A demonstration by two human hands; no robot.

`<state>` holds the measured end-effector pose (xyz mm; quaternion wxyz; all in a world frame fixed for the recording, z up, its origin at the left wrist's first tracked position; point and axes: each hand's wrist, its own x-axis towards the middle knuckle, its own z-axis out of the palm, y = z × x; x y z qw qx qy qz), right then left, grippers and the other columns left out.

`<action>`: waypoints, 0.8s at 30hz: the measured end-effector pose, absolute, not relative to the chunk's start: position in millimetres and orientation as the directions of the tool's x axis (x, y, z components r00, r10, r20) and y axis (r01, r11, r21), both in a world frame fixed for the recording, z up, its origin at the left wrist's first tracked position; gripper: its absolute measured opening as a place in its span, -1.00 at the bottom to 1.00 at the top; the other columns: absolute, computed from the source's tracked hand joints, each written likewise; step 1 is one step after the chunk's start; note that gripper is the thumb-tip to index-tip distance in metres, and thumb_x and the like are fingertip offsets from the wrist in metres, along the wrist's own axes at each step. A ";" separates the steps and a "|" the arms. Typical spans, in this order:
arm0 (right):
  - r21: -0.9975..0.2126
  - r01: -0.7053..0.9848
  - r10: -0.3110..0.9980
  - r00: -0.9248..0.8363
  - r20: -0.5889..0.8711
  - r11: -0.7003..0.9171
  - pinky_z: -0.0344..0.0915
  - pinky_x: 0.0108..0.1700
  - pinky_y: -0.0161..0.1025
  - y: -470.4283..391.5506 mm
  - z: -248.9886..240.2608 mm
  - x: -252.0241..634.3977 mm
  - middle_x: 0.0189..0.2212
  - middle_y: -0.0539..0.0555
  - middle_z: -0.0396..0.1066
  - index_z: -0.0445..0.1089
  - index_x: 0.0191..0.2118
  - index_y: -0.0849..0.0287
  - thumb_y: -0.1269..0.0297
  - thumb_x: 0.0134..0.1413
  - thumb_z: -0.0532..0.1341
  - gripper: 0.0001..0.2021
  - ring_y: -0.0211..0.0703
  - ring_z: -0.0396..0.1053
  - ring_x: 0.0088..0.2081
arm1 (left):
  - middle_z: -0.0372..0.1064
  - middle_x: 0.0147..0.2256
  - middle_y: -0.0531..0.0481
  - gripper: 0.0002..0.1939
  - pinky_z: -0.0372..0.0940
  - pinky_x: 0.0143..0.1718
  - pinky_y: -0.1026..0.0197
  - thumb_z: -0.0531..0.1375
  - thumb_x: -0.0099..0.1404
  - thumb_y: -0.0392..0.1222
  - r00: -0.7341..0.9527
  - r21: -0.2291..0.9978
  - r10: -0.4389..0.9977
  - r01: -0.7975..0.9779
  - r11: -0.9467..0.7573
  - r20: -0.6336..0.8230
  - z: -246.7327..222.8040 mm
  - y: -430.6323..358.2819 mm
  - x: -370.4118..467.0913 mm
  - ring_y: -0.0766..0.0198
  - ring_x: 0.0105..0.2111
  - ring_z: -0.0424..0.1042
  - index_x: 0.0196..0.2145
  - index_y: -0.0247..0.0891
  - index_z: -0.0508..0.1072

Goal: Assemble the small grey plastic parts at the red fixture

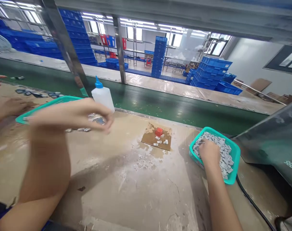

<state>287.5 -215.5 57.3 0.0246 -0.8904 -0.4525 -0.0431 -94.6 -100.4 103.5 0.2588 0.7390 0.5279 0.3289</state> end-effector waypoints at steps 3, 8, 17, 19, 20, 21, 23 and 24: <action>-0.011 0.810 0.806 0.585 0.088 -0.587 0.20 -0.28 -0.20 -217.7 58.9 286.4 -0.27 0.25 0.42 0.38 -0.13 0.28 0.46 -0.06 -0.03 -0.63 0.08 0.35 -0.24 | 0.27 -0.51 0.06 -0.83 0.15 -0.43 0.30 0.03 0.07 -0.17 0.356 0.639 0.864 0.581 -0.504 0.357 95.3 -77.0 -57.5 0.36 -0.46 0.26 -0.52 -0.33 0.30; -0.037 0.838 0.831 0.545 0.114 -0.544 0.22 -0.30 -0.19 -220.6 58.1 288.4 -0.30 0.26 0.43 0.39 -0.15 0.31 0.45 -0.06 -0.03 -0.63 0.08 0.36 -0.26 | 0.23 -0.58 0.05 -0.87 0.10 -0.46 0.29 0.00 0.04 -0.25 0.227 0.617 0.909 0.675 -0.406 0.350 34.1 -58.8 -26.5 0.36 -0.53 0.19 -0.63 -0.26 0.16; -0.138 0.808 0.791 0.588 0.167 -0.572 0.16 -0.19 -0.23 -225.3 55.2 281.9 -0.24 0.26 0.40 0.35 -0.11 0.32 0.50 -0.02 -0.07 -0.63 0.02 0.31 -0.15 | 0.16 -0.52 0.09 -0.87 0.10 -0.41 0.28 0.02 -0.01 -0.21 0.184 0.654 0.926 0.663 -0.364 0.328 18.6 -60.0 -25.7 0.32 -0.49 0.21 -0.49 -0.20 0.06; -0.114 0.760 0.735 0.648 0.200 -0.639 0.16 -0.21 -0.23 -224.5 56.4 279.0 -0.25 0.24 0.40 0.30 -0.06 0.29 0.49 0.00 -0.07 -0.62 0.00 0.32 -0.17 | 0.10 -0.54 0.14 -0.79 0.09 -0.44 0.30 0.04 -0.06 -0.23 0.117 0.677 0.940 0.665 -0.315 0.322 18.3 -55.9 -24.3 0.33 -0.53 0.20 -0.45 -0.19 0.03; -0.102 0.748 0.721 0.661 0.209 -0.656 0.16 -0.22 -0.23 -224.0 57.1 277.6 -0.26 0.22 0.41 0.30 -0.06 0.27 0.48 0.01 -0.06 -0.63 -0.01 0.33 -0.19 | 0.08 -0.54 0.16 -0.76 0.08 -0.46 0.30 0.05 -0.08 -0.24 0.105 0.676 0.947 0.677 -0.293 0.305 17.9 -54.0 -24.2 0.33 -0.54 0.19 -0.44 -0.18 0.01; -0.093 0.751 0.726 0.658 0.203 -0.654 0.16 -0.23 -0.22 -223.7 57.8 276.2 -0.28 0.21 0.41 0.31 -0.08 0.27 0.46 0.02 -0.05 -0.64 0.00 0.33 -0.20 | 0.07 -0.55 0.16 -0.75 0.08 -0.46 0.30 0.04 -0.10 -0.25 0.095 0.681 0.955 0.682 -0.268 0.281 17.4 -52.6 -24.6 0.33 -0.54 0.18 -0.44 -0.18 0.00; -0.075 0.752 0.728 0.654 0.203 -0.655 0.15 -0.25 -0.23 -224.2 59.1 273.8 -0.29 0.18 0.42 0.34 -0.12 0.22 0.45 0.02 -0.05 -0.66 -0.01 0.33 -0.21 | 0.06 -0.55 0.17 -0.75 0.08 -0.45 0.30 0.02 -0.11 -0.27 0.080 0.697 0.965 0.677 -0.235 0.248 17.3 -52.2 -25.7 0.34 -0.55 0.18 -0.44 -0.17 -0.01; -0.068 0.755 0.733 0.651 0.198 -0.652 0.15 -0.26 -0.23 -224.8 59.5 273.2 -0.29 0.17 0.42 0.36 -0.14 0.21 0.46 0.03 -0.05 -0.67 -0.01 0.32 -0.21 | 0.06 -0.56 0.17 -0.75 0.09 -0.45 0.30 0.02 -0.12 -0.28 0.070 0.706 0.969 0.673 -0.220 0.236 17.8 -52.9 -26.4 0.34 -0.55 0.18 -0.44 -0.17 -0.01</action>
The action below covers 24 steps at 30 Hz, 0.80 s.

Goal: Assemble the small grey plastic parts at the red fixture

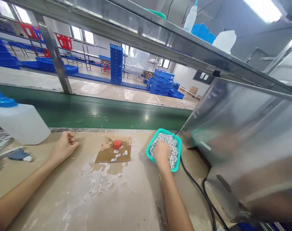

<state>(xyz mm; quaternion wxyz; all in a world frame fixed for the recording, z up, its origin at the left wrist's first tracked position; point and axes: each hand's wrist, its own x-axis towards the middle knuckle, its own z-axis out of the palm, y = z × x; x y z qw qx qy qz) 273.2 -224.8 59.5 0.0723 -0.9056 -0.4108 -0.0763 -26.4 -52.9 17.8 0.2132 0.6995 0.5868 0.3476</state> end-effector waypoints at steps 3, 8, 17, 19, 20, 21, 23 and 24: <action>-0.067 0.773 0.754 0.631 0.183 -0.631 0.14 -0.25 -0.25 -226.3 58.1 275.0 -0.29 0.15 0.41 0.37 -0.16 0.22 0.47 0.02 -0.06 -0.67 -0.04 0.30 -0.22 | 0.07 -0.56 0.17 -0.77 0.13 -0.44 0.28 0.02 -0.12 -0.23 0.048 0.748 0.977 0.635 -0.192 0.210 20.7 -55.4 -27.6 0.32 -0.53 0.19 -0.46 -0.17 -0.01; -0.099 0.819 0.786 0.571 0.238 -0.565 0.16 -0.21 -0.23 -224.6 42.0 286.3 -0.31 0.11 0.40 0.38 -0.17 0.20 0.46 0.03 -0.08 -0.66 -0.04 0.29 -0.24 | 0.11 -0.52 0.12 -0.75 0.25 -0.39 0.18 0.01 -0.10 -0.08 0.003 0.848 0.979 0.499 -0.180 0.205 18.3 -50.6 -29.7 0.27 -0.48 0.25 -0.42 -0.15 0.04; -0.120 0.838 0.798 0.545 0.257 -0.533 0.16 -0.20 -0.22 -226.4 35.8 288.4 -0.34 0.15 0.38 0.37 -0.17 0.24 0.44 0.06 -0.09 -0.67 -0.04 0.27 -0.24 | 0.15 -0.51 0.05 -0.82 0.24 -0.44 0.14 -0.05 -0.06 -0.10 0.124 0.665 0.949 0.687 -0.293 0.290 -0.4 -40.6 -36.0 0.24 -0.52 0.24 -0.44 -0.18 0.13; -0.104 0.837 0.800 0.544 0.254 -0.537 0.16 -0.19 -0.22 -225.4 38.5 286.4 -0.32 0.17 0.39 0.37 -0.16 0.25 0.45 0.06 -0.08 -0.67 -0.03 0.28 -0.23 | 0.17 -0.47 0.00 -0.86 0.25 -0.38 0.13 -0.08 -0.02 -0.14 0.154 0.610 0.929 0.716 -0.340 0.337 -0.7 -42.5 -35.5 0.22 -0.48 0.27 -0.45 -0.20 0.16; -0.099 0.835 0.798 0.548 0.250 -0.542 0.16 -0.20 -0.22 -224.8 39.6 285.7 -0.31 0.18 0.39 0.37 -0.17 0.27 0.46 0.05 -0.07 -0.67 -0.03 0.29 -0.23 | 0.18 -0.44 -0.03 -0.86 0.25 -0.33 0.13 -0.08 0.00 -0.16 0.149 0.592 0.920 0.726 -0.350 0.362 -0.6 -44.2 -34.8 0.20 -0.43 0.30 -0.45 -0.21 0.18; -0.099 0.831 0.796 0.553 0.247 -0.547 0.17 -0.21 -0.22 -224.3 40.8 285.5 -0.32 0.19 0.40 0.38 -0.18 0.28 0.47 0.04 -0.07 -0.68 -0.03 0.30 -0.23 | 0.20 -0.39 -0.06 -0.85 0.24 -0.27 0.12 -0.08 0.01 -0.18 0.134 0.579 0.915 0.737 -0.348 0.380 -0.4 -46.3 -33.9 0.18 -0.37 0.31 -0.44 -0.23 0.21; -0.101 0.827 0.792 0.560 0.244 -0.553 0.19 -0.24 -0.24 -224.5 45.0 285.8 -0.36 0.19 0.41 0.41 -0.23 0.29 0.50 0.01 -0.04 -0.69 -0.06 0.33 -0.25 | 0.22 -0.31 -0.14 -0.80 0.20 -0.15 0.09 -0.07 0.03 -0.23 0.121 0.530 0.907 0.777 -0.339 0.403 0.7 -52.4 -32.2 0.12 -0.24 0.30 -0.37 -0.27 0.26; -0.107 0.830 0.792 0.555 0.255 -0.547 0.20 -0.25 -0.25 -225.8 48.7 285.6 -0.38 0.18 0.42 0.42 -0.26 0.29 0.52 -0.01 -0.02 -0.71 -0.07 0.34 -0.27 | 0.23 -0.27 -0.19 -0.76 0.17 -0.11 0.06 -0.08 0.04 -0.26 0.141 0.499 0.909 0.797 -0.339 0.392 1.8 -57.0 -32.2 0.09 -0.19 0.28 -0.34 -0.30 0.29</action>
